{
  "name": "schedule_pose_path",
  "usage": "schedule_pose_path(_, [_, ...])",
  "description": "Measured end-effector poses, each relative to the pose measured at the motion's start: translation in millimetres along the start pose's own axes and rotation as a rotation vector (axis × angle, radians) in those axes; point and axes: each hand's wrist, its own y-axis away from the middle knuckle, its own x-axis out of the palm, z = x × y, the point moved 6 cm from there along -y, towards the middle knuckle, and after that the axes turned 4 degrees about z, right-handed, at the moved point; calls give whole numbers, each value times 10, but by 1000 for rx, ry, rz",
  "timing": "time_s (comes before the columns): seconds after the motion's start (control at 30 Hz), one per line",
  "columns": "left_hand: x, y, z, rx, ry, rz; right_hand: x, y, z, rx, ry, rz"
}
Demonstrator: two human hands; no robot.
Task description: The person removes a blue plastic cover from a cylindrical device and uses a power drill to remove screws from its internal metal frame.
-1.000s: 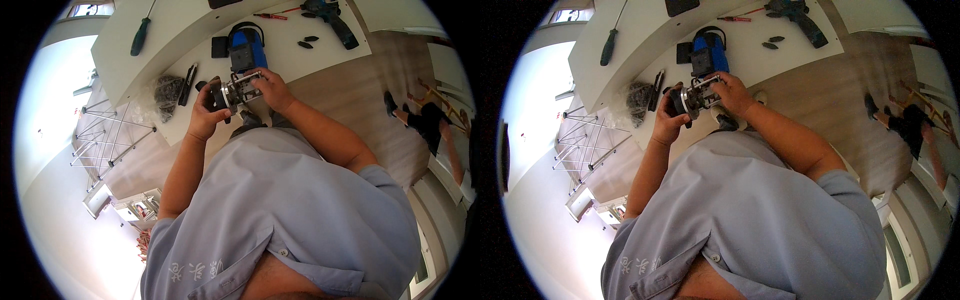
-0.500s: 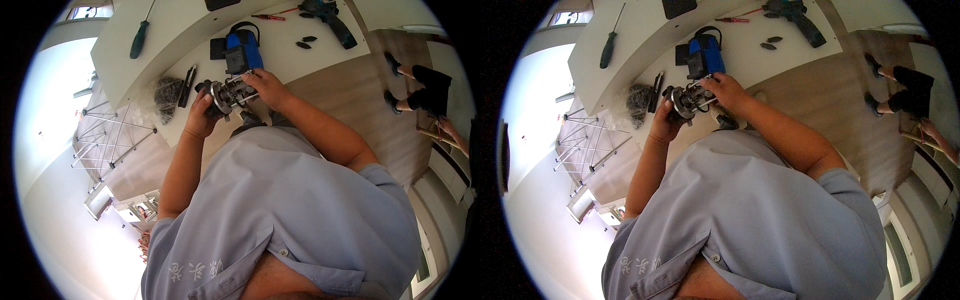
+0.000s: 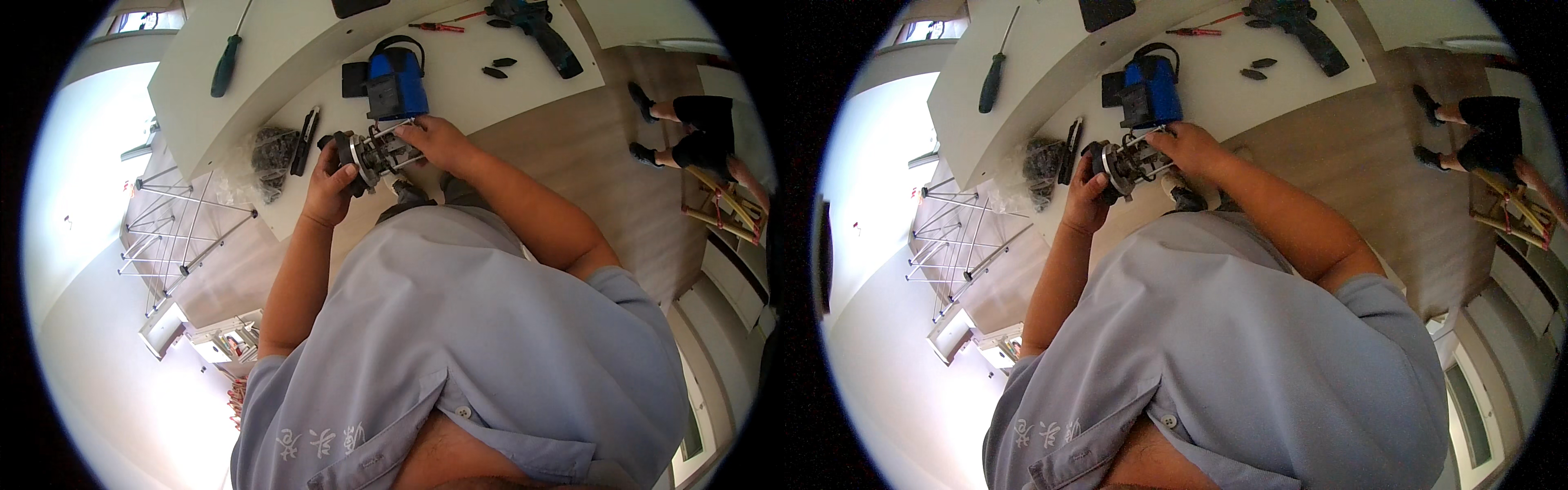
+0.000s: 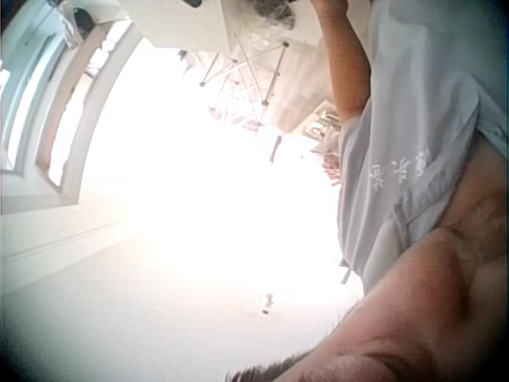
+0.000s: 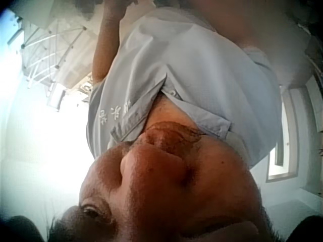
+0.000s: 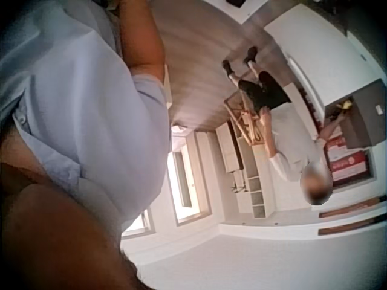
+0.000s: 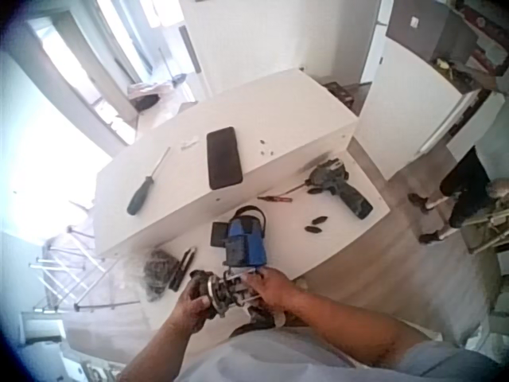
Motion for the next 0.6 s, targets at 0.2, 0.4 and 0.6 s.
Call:
schedule_pose_path(0.2, [15,-6,-56,47,-79,-14,44,87,35,-24,-182,13])
schedule_pose_path(0.4, [-30,-7,-44,80,-110,-2,36,82,-27,-117,-96,47])
schedule_pose_path(0.6, [-1,26,-32,46,-39,-16,23,138,111,-251,-1,104])
